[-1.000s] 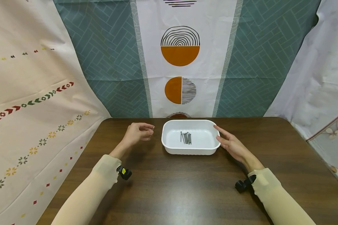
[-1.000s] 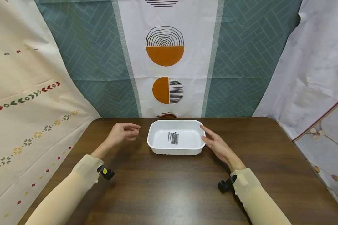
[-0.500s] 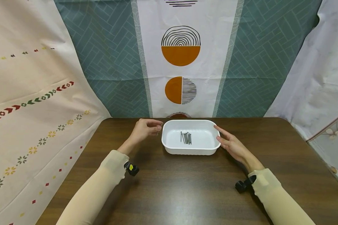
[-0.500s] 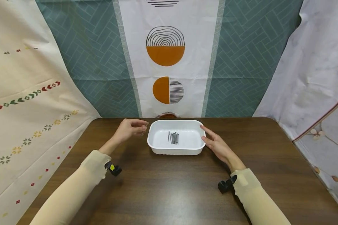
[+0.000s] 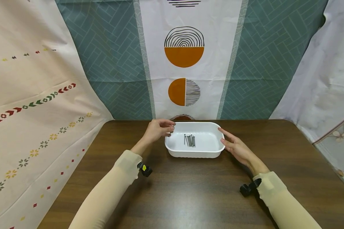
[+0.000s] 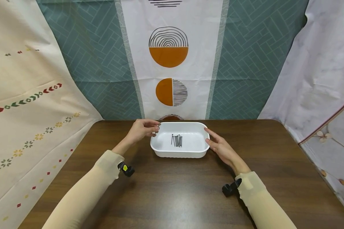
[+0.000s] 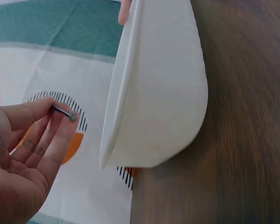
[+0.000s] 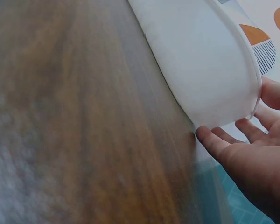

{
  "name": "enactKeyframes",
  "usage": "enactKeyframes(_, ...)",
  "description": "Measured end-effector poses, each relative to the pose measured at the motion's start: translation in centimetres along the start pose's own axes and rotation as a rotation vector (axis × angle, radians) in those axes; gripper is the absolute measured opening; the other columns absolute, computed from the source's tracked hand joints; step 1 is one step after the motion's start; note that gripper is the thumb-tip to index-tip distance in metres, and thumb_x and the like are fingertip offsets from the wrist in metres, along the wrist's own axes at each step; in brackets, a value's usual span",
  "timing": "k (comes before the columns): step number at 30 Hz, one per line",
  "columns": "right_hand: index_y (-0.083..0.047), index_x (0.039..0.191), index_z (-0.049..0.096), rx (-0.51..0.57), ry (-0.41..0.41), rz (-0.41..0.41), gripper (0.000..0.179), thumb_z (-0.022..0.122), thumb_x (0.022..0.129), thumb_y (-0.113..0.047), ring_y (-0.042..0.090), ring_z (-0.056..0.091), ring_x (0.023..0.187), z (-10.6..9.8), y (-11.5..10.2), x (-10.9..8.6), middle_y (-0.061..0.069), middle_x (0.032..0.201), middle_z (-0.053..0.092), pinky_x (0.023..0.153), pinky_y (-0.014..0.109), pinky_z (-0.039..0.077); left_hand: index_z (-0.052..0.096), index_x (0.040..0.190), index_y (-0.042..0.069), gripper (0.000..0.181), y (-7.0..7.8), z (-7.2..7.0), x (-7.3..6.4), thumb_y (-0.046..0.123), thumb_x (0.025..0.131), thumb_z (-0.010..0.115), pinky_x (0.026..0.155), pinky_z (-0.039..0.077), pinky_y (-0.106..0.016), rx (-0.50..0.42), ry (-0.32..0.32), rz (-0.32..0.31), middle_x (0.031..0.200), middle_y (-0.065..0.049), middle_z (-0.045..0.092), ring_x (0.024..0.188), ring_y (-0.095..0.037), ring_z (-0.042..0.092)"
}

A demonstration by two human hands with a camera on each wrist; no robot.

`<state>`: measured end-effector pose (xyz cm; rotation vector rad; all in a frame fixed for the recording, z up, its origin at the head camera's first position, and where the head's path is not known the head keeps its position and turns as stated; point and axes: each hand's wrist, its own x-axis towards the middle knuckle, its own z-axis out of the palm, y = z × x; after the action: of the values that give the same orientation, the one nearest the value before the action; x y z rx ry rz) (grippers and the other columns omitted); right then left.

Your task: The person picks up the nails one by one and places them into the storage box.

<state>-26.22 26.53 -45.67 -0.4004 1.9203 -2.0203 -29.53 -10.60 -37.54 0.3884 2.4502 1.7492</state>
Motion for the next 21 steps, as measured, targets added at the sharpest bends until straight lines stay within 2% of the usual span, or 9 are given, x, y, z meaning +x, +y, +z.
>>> enactKeyframes(5, -0.011, 0.168, 0.016, -0.002, 0.000, 0.002, 0.067, 0.051, 0.111, -0.018, 0.029, 0.020, 0.155, 0.1, -0.1, -0.1, 0.011, 0.174, -0.001, 0.106, 0.015, 0.043, 0.076, 0.117, -0.002, 0.024, 0.2, 1.3, 0.6, 0.006, 0.095, 0.076, 0.078, 0.064, -0.035, 0.021, 0.011, -0.011, 0.110, -0.015, 0.075, 0.093, -0.027, 0.074)
enactKeyframes(11, -0.011, 0.168, 0.016, -0.002, 0.000, 0.001, 0.067, 0.051, 0.111, -0.018, 0.029, 0.021, 0.154, 0.1, -0.1, -0.1, 0.011, 0.174, -0.001, 0.106, 0.015, 0.043, 0.076, 0.118, 0.000, 0.024, 0.3, 2.5, 1.2, 0.008, 0.096, 0.076, 0.080, 0.063, -0.035, 0.035, 0.011, -0.006, 0.108, -0.013, 0.076, 0.094, -0.031, 0.074)
enactKeyframes(18, -0.010, 0.168, 0.016, 0.003, 0.004, -0.004, 0.067, 0.050, 0.111, -0.016, 0.036, 0.016, 0.155, 0.0, -0.1, -0.1, 0.012, 0.174, -0.002, 0.105, 0.015, 0.044, 0.075, 0.119, -0.001, 0.025, -0.2, 3.9, 2.2, 0.006, 0.095, 0.075, 0.080, 0.064, -0.039, -0.063, -0.004, -0.035, 0.108, -0.015, 0.075, 0.093, -0.026, 0.075)
enactKeyframes(21, -0.009, 0.167, 0.016, 0.011, 0.003, -0.008, 0.066, 0.050, 0.111, -0.015, 0.036, 0.015, 0.156, 0.0, -0.1, 0.0, 0.012, 0.174, -0.002, 0.105, 0.015, 0.044, 0.074, 0.121, -0.002, 0.026, -0.4, 4.5, 2.6, 0.005, 0.096, 0.074, 0.080, 0.064, -0.041, -0.071, -0.014, -0.038, 0.108, -0.016, 0.075, 0.094, -0.026, 0.075)
